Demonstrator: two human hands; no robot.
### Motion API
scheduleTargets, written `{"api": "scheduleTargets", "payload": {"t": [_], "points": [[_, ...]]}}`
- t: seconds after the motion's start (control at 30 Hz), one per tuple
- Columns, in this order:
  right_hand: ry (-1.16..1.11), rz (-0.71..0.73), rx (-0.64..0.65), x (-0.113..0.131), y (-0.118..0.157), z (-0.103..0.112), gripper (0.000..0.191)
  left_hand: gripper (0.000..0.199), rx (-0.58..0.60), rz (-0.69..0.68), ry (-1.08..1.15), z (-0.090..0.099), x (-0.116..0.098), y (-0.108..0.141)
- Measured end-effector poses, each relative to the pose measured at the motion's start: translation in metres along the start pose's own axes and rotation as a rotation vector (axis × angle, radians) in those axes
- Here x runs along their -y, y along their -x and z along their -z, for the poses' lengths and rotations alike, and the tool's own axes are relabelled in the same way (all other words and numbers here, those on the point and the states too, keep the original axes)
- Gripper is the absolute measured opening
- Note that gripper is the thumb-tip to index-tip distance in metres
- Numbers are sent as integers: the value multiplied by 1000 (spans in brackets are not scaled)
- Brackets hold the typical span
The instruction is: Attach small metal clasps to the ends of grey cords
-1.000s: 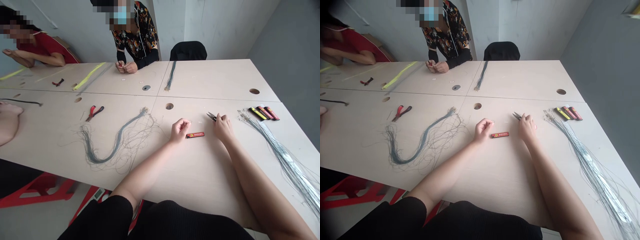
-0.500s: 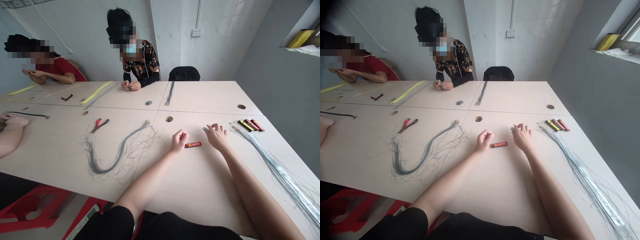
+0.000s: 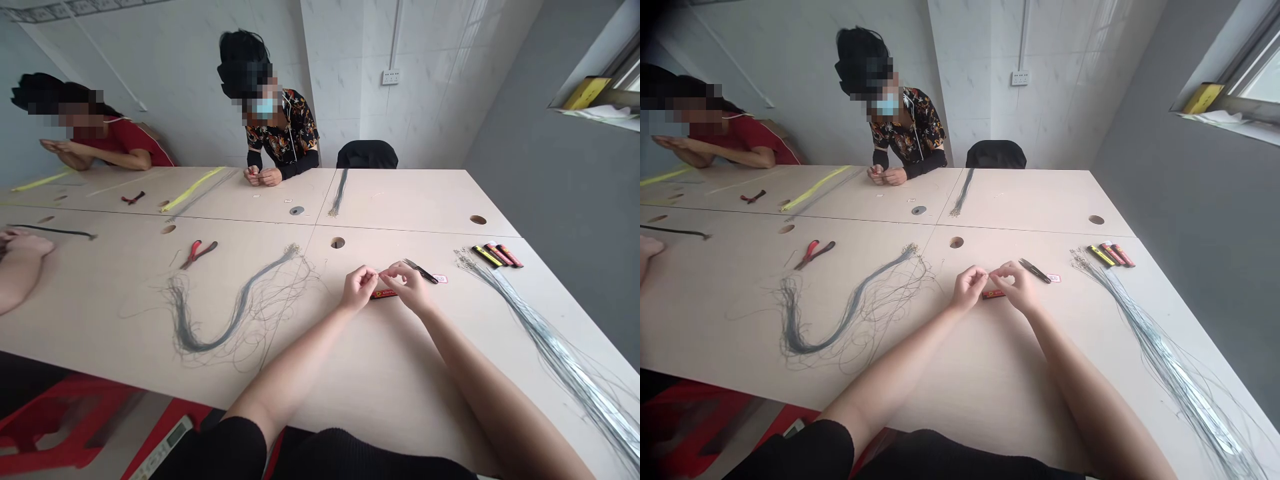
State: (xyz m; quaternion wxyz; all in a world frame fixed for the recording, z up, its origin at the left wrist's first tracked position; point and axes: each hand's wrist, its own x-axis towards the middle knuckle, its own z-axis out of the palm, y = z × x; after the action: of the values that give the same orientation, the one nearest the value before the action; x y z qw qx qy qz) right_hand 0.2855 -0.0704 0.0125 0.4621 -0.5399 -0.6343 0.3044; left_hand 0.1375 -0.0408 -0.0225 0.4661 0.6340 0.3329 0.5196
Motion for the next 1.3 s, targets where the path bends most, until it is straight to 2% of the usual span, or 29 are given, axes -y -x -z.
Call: {"api": "scheduleTargets", "payload": {"t": [0.17, 0.47, 0.7, 0.77, 0.9, 0.97, 1.2, 1.3], "points": [[141, 121, -6, 2, -1, 2, 17, 27, 20, 17, 1, -1, 2, 1], [363, 153, -12, 6, -1, 1, 14, 28, 19, 45, -18, -2, -5, 2], [446, 115, -30, 0, -4, 12, 20, 27, -28, 58, -14, 0, -5, 1], [465, 120, 26, -4, -4, 16, 23, 28, -44, 72, 6, 1, -6, 0], [628, 158, 261, -10, -1, 18, 22, 27, -103, 100, 53, 1, -7, -2], [677, 176, 333, -10, 1, 17, 21, 26, -121, 105, 69, 2, -7, -2], [683, 285, 467, -7, 1, 11, 17, 35, -141, 86, 95, 1, -8, -4], [626, 246, 425, -11, 1, 10, 12, 38, -195, 67, 88, 1, -9, -4]]}}
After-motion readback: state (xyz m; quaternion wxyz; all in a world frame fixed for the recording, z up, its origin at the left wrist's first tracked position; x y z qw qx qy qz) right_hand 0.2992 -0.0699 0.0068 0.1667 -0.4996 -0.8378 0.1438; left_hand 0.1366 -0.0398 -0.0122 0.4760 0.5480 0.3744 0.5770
